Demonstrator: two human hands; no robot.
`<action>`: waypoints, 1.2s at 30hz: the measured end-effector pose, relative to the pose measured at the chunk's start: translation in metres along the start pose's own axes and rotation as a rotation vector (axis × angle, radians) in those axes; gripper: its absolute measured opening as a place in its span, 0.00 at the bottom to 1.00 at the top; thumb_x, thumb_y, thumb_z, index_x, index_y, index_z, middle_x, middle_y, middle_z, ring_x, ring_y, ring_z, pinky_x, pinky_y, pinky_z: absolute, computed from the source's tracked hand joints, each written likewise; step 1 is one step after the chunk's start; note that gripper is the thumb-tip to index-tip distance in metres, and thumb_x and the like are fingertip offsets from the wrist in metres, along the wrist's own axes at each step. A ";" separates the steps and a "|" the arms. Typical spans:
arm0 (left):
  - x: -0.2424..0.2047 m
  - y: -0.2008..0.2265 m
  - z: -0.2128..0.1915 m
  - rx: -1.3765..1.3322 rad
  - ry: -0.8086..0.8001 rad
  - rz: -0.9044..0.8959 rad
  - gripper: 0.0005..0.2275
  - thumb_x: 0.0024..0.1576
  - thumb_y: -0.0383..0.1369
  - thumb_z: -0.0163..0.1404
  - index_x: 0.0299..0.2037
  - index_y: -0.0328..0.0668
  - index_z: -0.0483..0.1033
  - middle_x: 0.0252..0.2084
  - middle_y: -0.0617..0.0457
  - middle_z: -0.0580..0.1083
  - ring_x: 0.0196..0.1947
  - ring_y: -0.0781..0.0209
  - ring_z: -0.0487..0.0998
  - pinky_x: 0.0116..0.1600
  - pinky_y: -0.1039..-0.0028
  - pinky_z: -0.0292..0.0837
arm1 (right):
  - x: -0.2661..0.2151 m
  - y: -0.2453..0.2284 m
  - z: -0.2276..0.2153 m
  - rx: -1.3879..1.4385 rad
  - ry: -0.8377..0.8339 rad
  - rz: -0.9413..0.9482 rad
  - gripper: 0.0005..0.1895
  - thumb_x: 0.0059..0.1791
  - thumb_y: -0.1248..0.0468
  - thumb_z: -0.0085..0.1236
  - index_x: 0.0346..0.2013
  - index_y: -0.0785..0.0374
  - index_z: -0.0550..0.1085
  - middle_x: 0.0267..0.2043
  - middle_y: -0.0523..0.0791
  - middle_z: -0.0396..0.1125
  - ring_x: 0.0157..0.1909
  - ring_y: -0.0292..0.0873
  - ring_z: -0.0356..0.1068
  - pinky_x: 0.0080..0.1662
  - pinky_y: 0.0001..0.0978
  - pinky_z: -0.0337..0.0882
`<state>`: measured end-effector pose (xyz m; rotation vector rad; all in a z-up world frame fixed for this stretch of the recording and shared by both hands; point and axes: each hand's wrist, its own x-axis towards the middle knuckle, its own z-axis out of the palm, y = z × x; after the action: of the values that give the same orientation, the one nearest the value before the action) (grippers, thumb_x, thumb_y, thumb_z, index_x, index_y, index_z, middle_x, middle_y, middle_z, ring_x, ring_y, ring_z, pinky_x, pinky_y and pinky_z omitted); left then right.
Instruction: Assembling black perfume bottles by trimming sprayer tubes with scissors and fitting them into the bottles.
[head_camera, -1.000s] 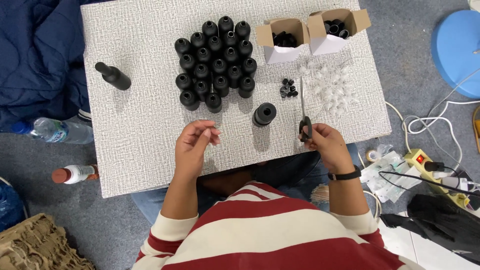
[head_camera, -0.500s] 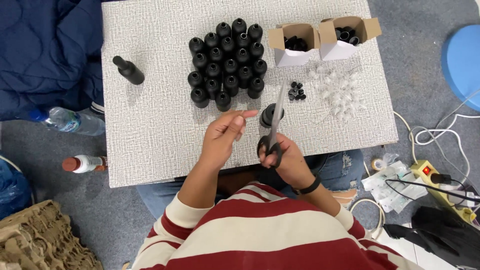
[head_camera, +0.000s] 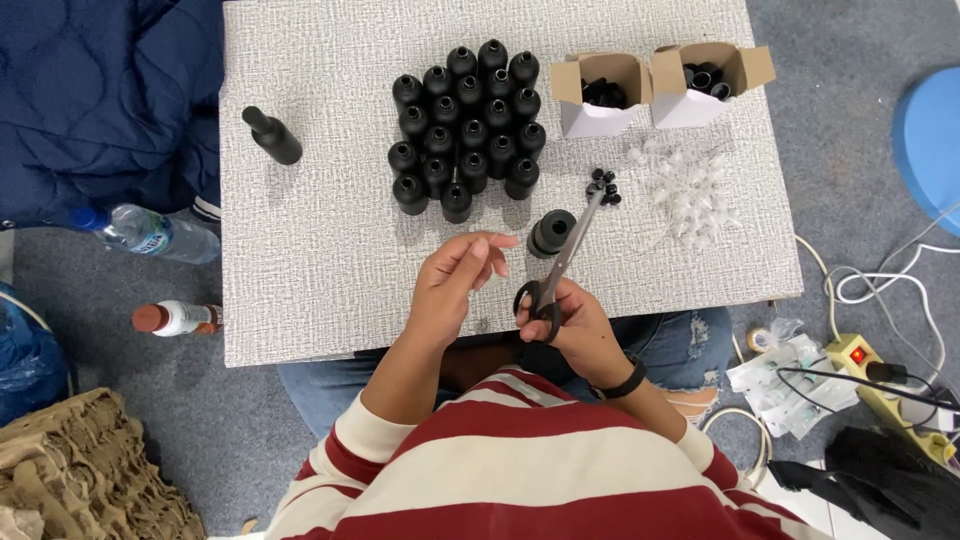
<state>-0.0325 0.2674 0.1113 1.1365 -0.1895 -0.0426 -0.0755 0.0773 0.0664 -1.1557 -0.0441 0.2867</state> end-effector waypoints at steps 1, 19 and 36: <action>-0.002 -0.002 0.000 0.000 0.003 0.004 0.13 0.68 0.32 0.41 0.51 0.33 0.78 0.27 0.46 0.75 0.25 0.72 0.60 0.32 0.83 0.58 | 0.000 -0.001 0.000 -0.001 -0.004 0.000 0.18 0.39 0.77 0.71 0.37 0.73 0.71 0.28 0.55 0.73 0.27 0.43 0.75 0.32 0.27 0.74; -0.031 -0.011 -0.011 -0.010 0.074 -0.027 0.09 0.65 0.27 0.45 0.50 0.31 0.75 0.24 0.44 0.76 0.24 0.68 0.67 0.34 0.82 0.65 | -0.024 0.026 0.012 0.040 -0.086 0.023 0.22 0.39 0.60 0.75 0.35 0.73 0.73 0.22 0.50 0.68 0.25 0.37 0.69 0.27 0.22 0.68; 0.002 0.064 0.028 0.144 -0.020 0.383 0.05 0.55 0.18 0.58 0.40 0.32 0.82 0.34 0.49 0.76 0.35 0.67 0.74 0.39 0.81 0.73 | -0.010 -0.042 0.027 -0.160 -0.150 -0.463 0.33 0.44 0.48 0.66 0.51 0.71 0.68 0.36 0.54 0.71 0.45 0.46 0.73 0.53 0.38 0.70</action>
<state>-0.0394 0.2684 0.1807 1.2269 -0.4305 0.3040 -0.0817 0.0834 0.1161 -1.2447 -0.4669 -0.0434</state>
